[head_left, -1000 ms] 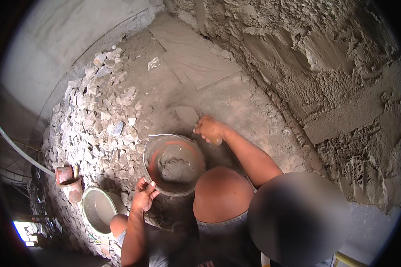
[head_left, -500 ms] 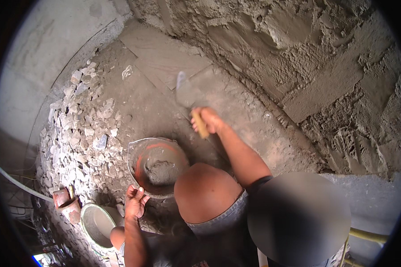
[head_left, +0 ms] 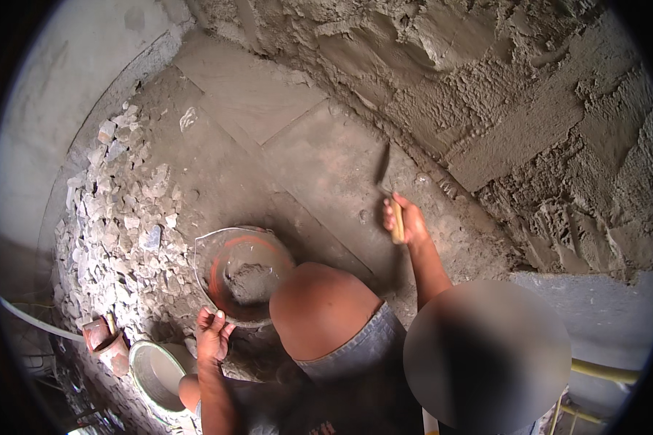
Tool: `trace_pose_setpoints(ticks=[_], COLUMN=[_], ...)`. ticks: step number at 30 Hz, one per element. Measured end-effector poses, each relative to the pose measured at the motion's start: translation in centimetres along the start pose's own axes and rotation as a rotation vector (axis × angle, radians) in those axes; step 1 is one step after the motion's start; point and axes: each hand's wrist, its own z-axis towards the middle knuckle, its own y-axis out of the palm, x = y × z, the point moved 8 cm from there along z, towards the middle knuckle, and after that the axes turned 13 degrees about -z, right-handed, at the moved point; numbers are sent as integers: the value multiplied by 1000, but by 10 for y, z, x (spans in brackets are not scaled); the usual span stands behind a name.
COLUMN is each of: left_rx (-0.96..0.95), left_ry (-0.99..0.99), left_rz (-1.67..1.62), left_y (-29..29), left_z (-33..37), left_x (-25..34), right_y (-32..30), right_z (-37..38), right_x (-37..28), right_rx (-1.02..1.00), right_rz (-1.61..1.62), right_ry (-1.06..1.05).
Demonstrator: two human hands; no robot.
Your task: The person applies cement to a wall using a trowel, taking mortar from a small bucket and spreading it onto the surface.
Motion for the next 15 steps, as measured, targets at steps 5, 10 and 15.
trace_pose_setpoints(ticks=[5, 10, 15], left_rx=[-8, -10, -22], left_ry=[11, 11, 17], left_rz=[30, 18, 23], left_y=[0, -3, 2], left_z=[-2, -1, 0], left_x=[2, 2, 3], right_y=[-18, -19, -82], right_z=[-75, -113, -81], right_x=[3, -34, -90], right_rx=[97, 259, 549], right_rz=[-455, -1798, -1994], right_ry=[48, -311, -37])
